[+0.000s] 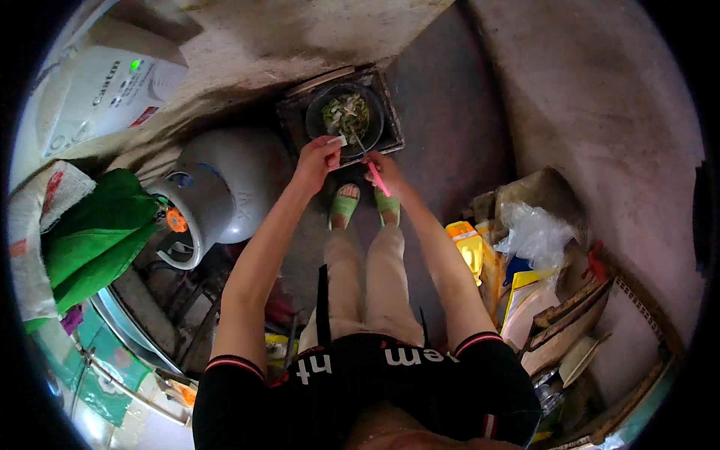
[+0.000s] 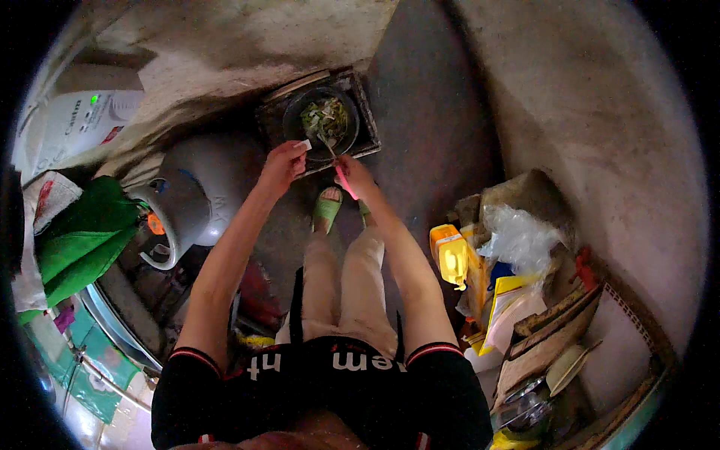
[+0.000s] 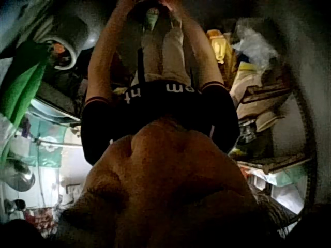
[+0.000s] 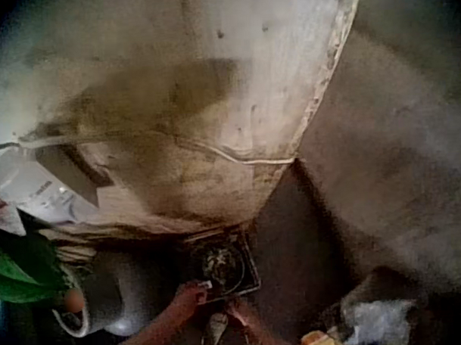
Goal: The person removes a sticker from an egg inside a refrigerator, cuts a piece of adhesive tape with scissors, and applies the tape to the handle of a metal lid to secure it.
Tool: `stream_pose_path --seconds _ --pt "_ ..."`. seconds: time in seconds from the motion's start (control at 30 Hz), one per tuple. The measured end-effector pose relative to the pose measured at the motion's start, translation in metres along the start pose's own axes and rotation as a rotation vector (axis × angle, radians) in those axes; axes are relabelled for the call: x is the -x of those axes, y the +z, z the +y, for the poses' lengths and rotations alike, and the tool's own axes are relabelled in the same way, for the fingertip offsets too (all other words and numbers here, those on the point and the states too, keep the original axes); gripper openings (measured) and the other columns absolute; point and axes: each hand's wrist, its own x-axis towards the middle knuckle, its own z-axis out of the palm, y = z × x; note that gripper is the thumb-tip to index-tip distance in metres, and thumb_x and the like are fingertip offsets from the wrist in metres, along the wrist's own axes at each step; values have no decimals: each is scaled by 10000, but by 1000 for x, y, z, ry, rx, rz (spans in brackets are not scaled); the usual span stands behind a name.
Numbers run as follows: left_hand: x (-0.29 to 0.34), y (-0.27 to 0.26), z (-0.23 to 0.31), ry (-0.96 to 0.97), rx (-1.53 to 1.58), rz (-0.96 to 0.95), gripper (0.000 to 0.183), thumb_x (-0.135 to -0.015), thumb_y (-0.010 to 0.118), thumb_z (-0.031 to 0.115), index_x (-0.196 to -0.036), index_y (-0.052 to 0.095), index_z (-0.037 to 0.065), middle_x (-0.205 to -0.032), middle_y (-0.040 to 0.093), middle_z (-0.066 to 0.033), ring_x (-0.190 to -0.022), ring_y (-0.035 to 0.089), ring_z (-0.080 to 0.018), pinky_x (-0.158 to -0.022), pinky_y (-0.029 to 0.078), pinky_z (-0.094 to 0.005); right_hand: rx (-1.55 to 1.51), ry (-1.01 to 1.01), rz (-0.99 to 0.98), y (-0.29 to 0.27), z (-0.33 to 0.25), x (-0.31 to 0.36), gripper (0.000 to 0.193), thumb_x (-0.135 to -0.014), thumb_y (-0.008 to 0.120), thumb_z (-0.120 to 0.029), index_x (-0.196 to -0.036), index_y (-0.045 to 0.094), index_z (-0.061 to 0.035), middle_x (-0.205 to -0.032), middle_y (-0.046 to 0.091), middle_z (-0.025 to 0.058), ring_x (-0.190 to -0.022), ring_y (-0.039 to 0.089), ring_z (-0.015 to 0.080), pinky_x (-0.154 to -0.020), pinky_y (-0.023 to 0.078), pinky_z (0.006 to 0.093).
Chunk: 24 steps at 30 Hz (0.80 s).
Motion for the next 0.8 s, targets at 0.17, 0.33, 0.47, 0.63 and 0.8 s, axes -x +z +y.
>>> stream_pose_path --seconds 0.17,0.33,0.47,0.63,0.8 --pt "74 48 47 57 -122 -111 115 -860 623 96 -940 598 16 -668 470 32 -553 407 -64 -511 321 -236 -268 -206 165 5 -73 68 352 -790 593 33 -1129 516 -21 -876 584 45 -746 544 100 -674 459 238" --pt "138 124 86 209 -481 -215 144 -820 662 107 -931 632 20 -714 551 29 -622 470 -47 -543 352 -218 -163 -366 453 -12 -219 172 308 -830 583 5 -1126 510 -35 -821 580 27 -725 535 90 -682 456 239" --pt "167 189 106 358 -866 -319 161 -792 668 120 -912 644 15 -706 590 20 -649 497 -43 -567 391 -224 83 -511 517 -37 -299 224 356 -795 636 -11 -1124 511 -65 -847 583 64 -757 565 150 -721 467 271" --pt "164 275 132 563 -1002 -374 257 -723 694 197 -813 622 -32 -604 544 -49 -593 477 -81 -560 417 -280 394 -681 528 -96 -342 245 417 -732 674 -59 -1119 520 -60 -956 573 89 -861 571 236 -793 472 314" --pt "117 352 153 304 -1110 -381 170 -719 683 141 -802 642 -2 -660 542 23 -603 456 -54 -537 372 -253 312 -749 422 -184 -354 222 415 -737 667 -54 -1129 531 -46 -954 566 75 -865 565 167 -786 469 274"
